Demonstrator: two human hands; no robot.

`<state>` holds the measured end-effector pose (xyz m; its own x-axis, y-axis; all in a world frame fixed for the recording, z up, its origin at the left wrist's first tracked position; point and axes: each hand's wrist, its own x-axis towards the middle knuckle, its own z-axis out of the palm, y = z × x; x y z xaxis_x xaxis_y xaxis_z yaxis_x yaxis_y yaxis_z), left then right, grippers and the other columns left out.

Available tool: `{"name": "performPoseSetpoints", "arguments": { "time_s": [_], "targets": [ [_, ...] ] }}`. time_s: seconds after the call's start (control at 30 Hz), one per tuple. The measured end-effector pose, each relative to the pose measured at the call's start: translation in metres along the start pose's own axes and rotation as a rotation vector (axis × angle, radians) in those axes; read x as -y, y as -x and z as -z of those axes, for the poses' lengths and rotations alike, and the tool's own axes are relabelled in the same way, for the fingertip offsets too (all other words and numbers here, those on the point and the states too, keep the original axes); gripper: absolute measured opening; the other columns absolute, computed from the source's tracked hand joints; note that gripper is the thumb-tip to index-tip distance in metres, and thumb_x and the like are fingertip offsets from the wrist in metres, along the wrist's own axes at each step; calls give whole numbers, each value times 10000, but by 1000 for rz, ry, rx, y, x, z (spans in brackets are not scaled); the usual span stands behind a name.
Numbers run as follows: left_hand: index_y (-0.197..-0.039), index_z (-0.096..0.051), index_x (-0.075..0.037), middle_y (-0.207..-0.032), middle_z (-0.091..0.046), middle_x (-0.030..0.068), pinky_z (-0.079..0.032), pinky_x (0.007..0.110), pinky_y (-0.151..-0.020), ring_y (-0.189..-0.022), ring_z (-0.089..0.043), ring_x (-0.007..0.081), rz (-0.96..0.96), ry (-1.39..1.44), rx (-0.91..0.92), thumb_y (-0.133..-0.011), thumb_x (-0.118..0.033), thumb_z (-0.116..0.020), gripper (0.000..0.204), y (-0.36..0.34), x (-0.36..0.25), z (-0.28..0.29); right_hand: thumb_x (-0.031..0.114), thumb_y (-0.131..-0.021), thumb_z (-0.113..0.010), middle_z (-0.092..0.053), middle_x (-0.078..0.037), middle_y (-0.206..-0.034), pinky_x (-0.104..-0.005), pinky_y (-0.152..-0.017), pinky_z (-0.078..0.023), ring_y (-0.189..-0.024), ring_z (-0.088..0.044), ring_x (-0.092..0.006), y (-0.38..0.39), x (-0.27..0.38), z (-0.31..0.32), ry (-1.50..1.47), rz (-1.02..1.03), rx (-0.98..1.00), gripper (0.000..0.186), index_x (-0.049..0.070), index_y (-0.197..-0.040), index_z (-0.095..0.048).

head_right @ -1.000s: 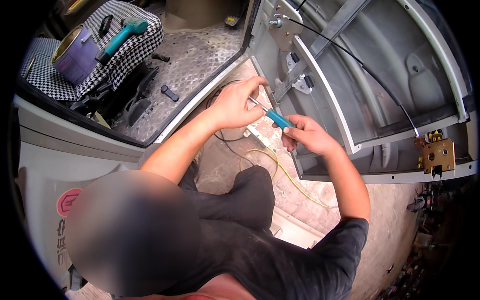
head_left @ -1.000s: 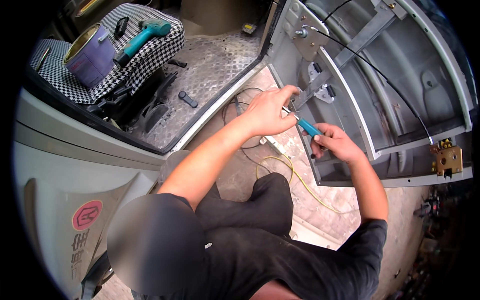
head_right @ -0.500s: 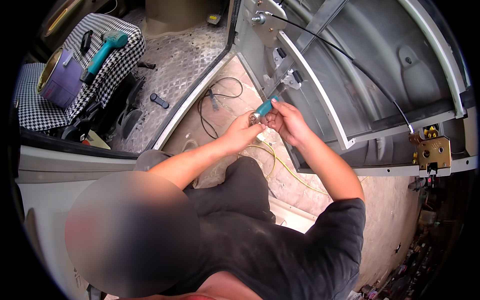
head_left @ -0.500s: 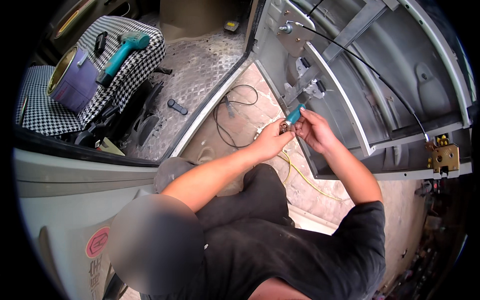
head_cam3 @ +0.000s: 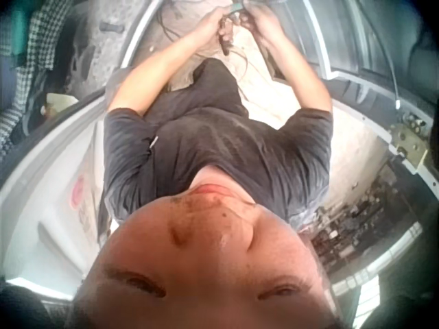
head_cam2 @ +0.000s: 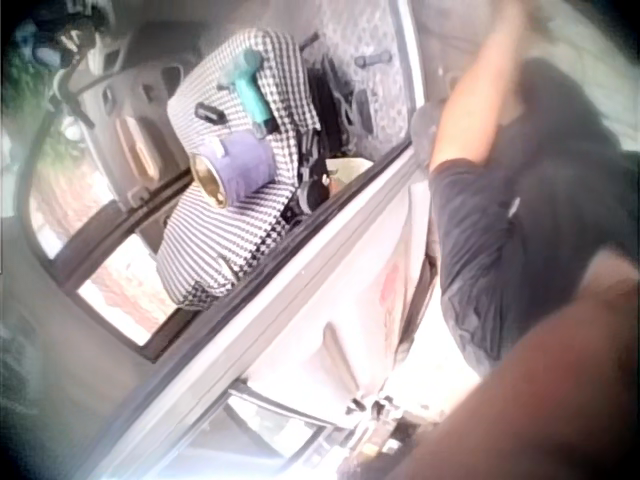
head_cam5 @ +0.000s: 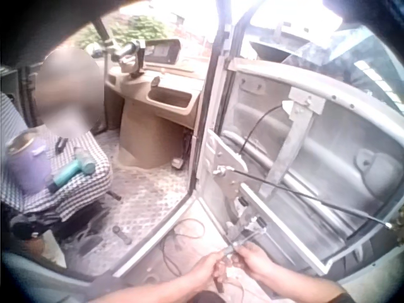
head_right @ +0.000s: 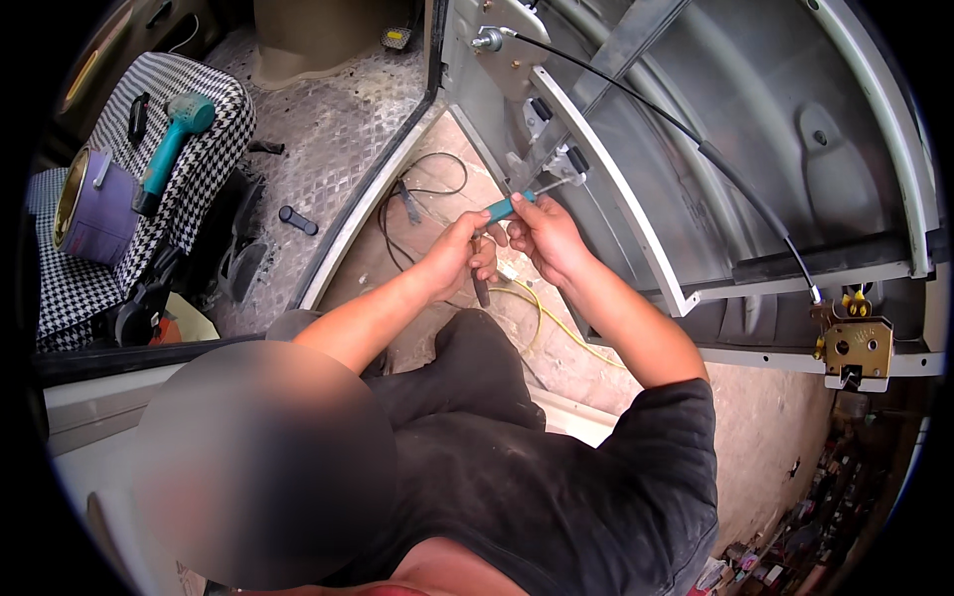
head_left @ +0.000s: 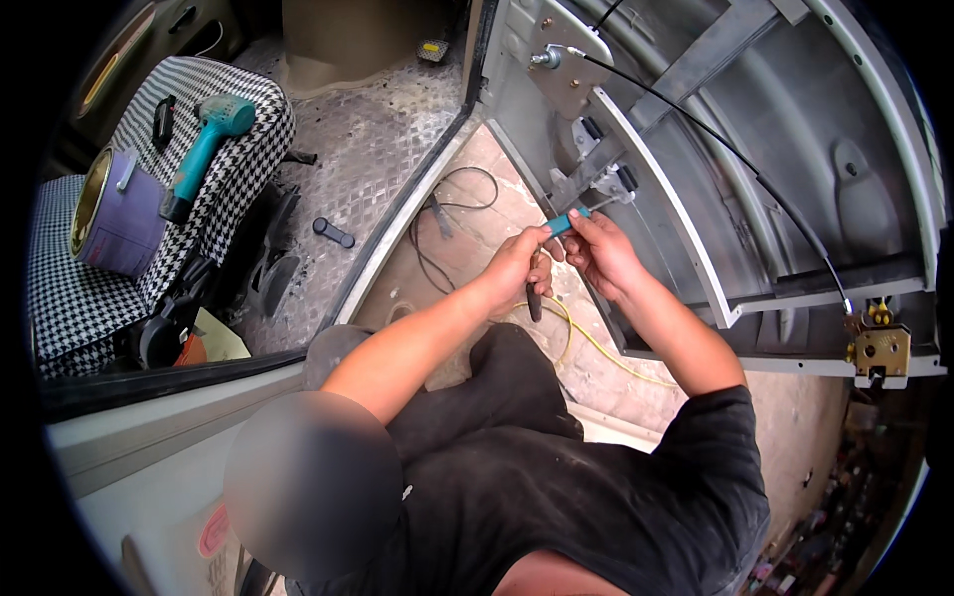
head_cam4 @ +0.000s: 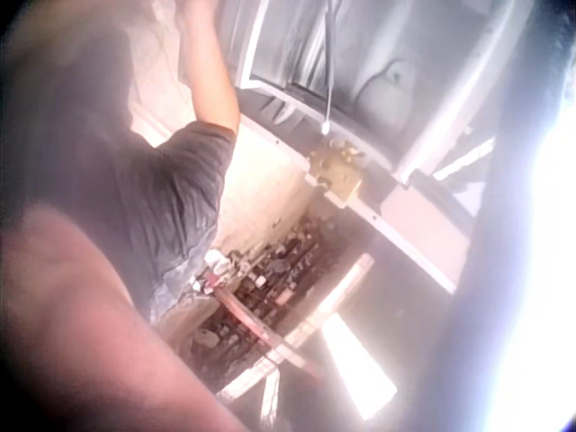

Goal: The person repairs a car door by first manipulating a small black plastic component with a screwdriver. They then remove the door panel, use a screwdriver to adjust the internal door latch mechanism, and finally reattach the door panel to the door frame.

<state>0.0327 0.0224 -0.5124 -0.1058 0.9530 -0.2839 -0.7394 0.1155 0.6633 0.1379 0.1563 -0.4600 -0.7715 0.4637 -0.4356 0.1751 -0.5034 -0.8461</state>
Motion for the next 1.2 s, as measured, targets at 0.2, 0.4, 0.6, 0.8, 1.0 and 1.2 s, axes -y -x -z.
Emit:
{"name": "performPoseSetpoints", "arguments": {
  "time_s": [0.2, 0.4, 0.6, 0.8, 1.0, 1.2],
  "targets": [
    [-888, -536, -23, -500, -361, -24, -470, 356, -639, -493, -448, 145, 3, 87, 27, -940, -369, -423, 368, 4, 12, 3, 235, -992, -602, -598, -53, -770, -243, -528, -423, -578, -515, -95, 2, -5, 4, 43, -17, 0, 238, 20, -941, -516],
    [-923, -527, -46, -544, -344, -16, -468, 392, -752, -580, -465, 165, 46, 112, 112, -944, -440, -379, 421, -2, 12, 11, 235, -984, -616, -615, -56, -779, -230, -518, -420, -565, -517, -90, -1, -2, 3, 142, 9, -65, 243, 18, -944, -513],
    [-941, -527, -40, -533, -388, -7, -491, 404, -735, -583, -501, 184, 90, 307, 133, -935, -469, -406, 445, -2, 9, 4, 254, -984, -616, -598, -45, -744, -227, -498, -409, -565, -513, -84, -9, -2, 5, 128, -13, -57, 263, 20, -919, -515],
    [-957, -550, -47, -559, -386, 3, -479, 446, -769, -600, -483, 202, 121, 336, 175, -940, -451, -377, 439, -2, 1, 4, 274, -979, -622, -563, -29, -671, -224, -476, -391, -536, -493, -84, -11, -12, 7, 114, 3, -47, 287, 21, -888, -522],
    [-965, -551, -52, -570, -393, 7, -496, 469, -761, -612, -489, 206, 156, 364, 236, -934, -472, -387, 452, -4, 0, 11, 288, -990, -602, -569, -35, -665, -228, -467, -388, -529, -497, -83, -4, -3, 0, 207, 36, -126, 304, 14, -878, -531],
    [-954, -517, -59, -551, -411, 7, -524, 469, -750, -601, -529, 213, 142, 350, 171, -943, -486, -397, 444, -4, 4, 5, 289, -998, -588, -580, -34, -687, -231, -478, -394, -542, -500, -81, -5, -5, 9, 164, 22, -86, 296, 19, -886, -542]
  ]
}}
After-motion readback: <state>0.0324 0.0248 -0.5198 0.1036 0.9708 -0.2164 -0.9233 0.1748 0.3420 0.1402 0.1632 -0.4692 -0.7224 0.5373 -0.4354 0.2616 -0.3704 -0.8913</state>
